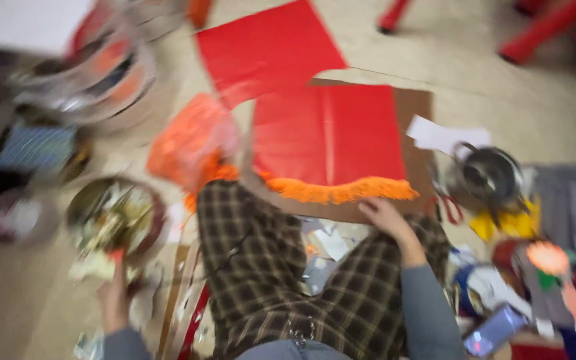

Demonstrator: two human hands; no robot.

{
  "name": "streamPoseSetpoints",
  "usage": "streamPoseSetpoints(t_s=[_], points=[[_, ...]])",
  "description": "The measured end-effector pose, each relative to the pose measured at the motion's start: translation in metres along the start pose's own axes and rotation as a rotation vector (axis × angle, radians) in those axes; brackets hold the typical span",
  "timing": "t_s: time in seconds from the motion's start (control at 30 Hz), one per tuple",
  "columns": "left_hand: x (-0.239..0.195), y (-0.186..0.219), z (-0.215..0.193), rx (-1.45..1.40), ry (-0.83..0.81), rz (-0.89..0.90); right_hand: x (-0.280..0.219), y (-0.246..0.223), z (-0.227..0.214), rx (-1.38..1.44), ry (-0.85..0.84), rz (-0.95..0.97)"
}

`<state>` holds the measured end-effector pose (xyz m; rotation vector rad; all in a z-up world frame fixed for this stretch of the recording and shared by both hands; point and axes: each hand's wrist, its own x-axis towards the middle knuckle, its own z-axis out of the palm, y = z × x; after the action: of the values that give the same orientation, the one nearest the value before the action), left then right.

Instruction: Decorating a craft item by gluing orange fringe onto a red surface and trimming it with scissors.

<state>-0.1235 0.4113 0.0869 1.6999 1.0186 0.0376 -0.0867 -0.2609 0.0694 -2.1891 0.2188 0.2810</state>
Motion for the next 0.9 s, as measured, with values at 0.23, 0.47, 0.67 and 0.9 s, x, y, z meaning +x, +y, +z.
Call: streamPoseSetpoints(t_s=[0.23, 0.47, 0.67, 0.9], points=[[0.009, 0.041, 0.076, 0.635, 0.228, 0.791, 0.074, 0.129, -0.019, 0.033, 0.638, 0.214], [-0.066, 0.125, 0.326, 0.482, -0.535, 0.681, 0.107, 0.131, -0.034, -0.239, 0.791, 0.263], [0.031, 0.073, 0.432, 0.52, -0.376, 0.41, 0.128, 0.101, -0.042, -0.149, 0.734, 0.38], [0.028, 0.079, 0.436, 0.272, -0.44, 0.193, 0.152, 0.118, -0.051, -0.002, 0.571, 0.651]])
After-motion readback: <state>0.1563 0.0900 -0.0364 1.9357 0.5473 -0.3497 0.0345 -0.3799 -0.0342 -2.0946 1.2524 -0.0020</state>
